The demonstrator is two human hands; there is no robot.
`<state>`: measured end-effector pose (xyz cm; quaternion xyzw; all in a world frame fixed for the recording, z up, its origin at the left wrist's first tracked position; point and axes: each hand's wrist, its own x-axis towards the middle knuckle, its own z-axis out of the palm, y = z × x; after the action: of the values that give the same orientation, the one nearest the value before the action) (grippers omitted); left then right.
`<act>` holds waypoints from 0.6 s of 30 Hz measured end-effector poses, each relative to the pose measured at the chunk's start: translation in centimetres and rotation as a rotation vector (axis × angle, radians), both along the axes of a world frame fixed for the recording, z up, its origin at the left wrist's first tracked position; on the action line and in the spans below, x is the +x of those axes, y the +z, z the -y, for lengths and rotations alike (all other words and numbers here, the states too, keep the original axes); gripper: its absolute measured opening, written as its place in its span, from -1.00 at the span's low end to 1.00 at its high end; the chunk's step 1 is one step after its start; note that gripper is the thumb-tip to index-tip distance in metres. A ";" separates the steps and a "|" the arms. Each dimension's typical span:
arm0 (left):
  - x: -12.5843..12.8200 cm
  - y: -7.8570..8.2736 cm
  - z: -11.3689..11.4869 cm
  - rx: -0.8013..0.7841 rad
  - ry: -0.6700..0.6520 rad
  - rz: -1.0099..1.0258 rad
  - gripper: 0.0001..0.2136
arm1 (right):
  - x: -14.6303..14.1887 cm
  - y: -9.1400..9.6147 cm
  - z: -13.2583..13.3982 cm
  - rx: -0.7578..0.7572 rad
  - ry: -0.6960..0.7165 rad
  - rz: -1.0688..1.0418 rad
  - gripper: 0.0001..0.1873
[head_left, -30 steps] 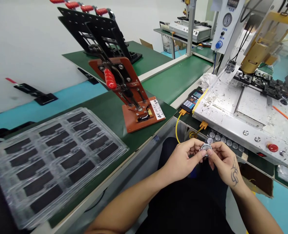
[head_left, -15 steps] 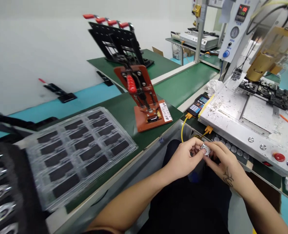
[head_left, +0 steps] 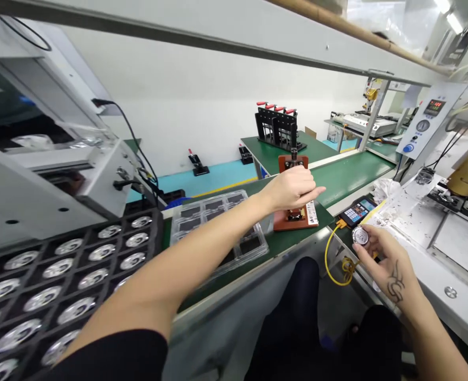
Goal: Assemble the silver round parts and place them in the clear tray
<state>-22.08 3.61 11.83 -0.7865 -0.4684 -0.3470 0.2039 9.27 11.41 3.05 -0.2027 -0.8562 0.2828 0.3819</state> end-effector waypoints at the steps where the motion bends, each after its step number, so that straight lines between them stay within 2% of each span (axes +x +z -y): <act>1: -0.1 0.3 -0.1 -0.020 -0.001 0.013 -0.51 | -0.5 0.1 -0.1 -0.020 -0.002 -0.013 -0.61; 3: 0.1 1.6 -0.4 0.013 0.021 0.143 -0.49 | -1.7 0.1 -0.4 -0.057 0.016 -0.029 -0.61; 6: -0.6 5.2 -1.6 0.105 0.071 0.459 -0.60 | -4.6 -0.2 -1.4 -0.110 0.085 -0.029 -0.60; 8: -2.7 7.4 -2.7 0.067 0.072 0.652 -0.72 | -6.8 -0.7 -2.4 -0.132 0.117 -0.023 -0.61; 10: -5.7 8.2 -3.3 -0.026 0.085 0.791 -0.80 | -8.6 -1.7 -3.4 -0.134 0.128 -0.008 -0.62; 12: -8.7 7.1 -2.4 -0.070 0.209 0.856 -0.81 | -9.5 -3.0 -4.2 -0.126 0.136 0.021 -0.61; 14: -10.7 4.2 -0.3 -0.149 0.454 0.832 -0.78 | -9.9 -4.3 -4.9 -0.114 0.150 0.053 -0.61; 15: -11.0 2.3 1.0 -0.286 0.554 0.782 -0.75 | -10.1 -4.9 -5.1 -0.107 0.158 0.063 -0.61; 16: -11.0 0.3 2.2 -0.502 0.579 0.718 -0.74 | -10.3 -5.4 -5.3 -0.101 0.166 0.069 -0.61; 18: -9.8 -3.9 3.8 -0.734 0.519 0.664 -0.83 | -11.3 -6.0 -5.7 -0.087 0.186 0.078 -0.61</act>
<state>-31.85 -0.18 7.89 -0.5134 -0.7757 -0.3287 -0.1632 -2.00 17.16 -2.94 -0.1495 -0.8725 0.3456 0.3113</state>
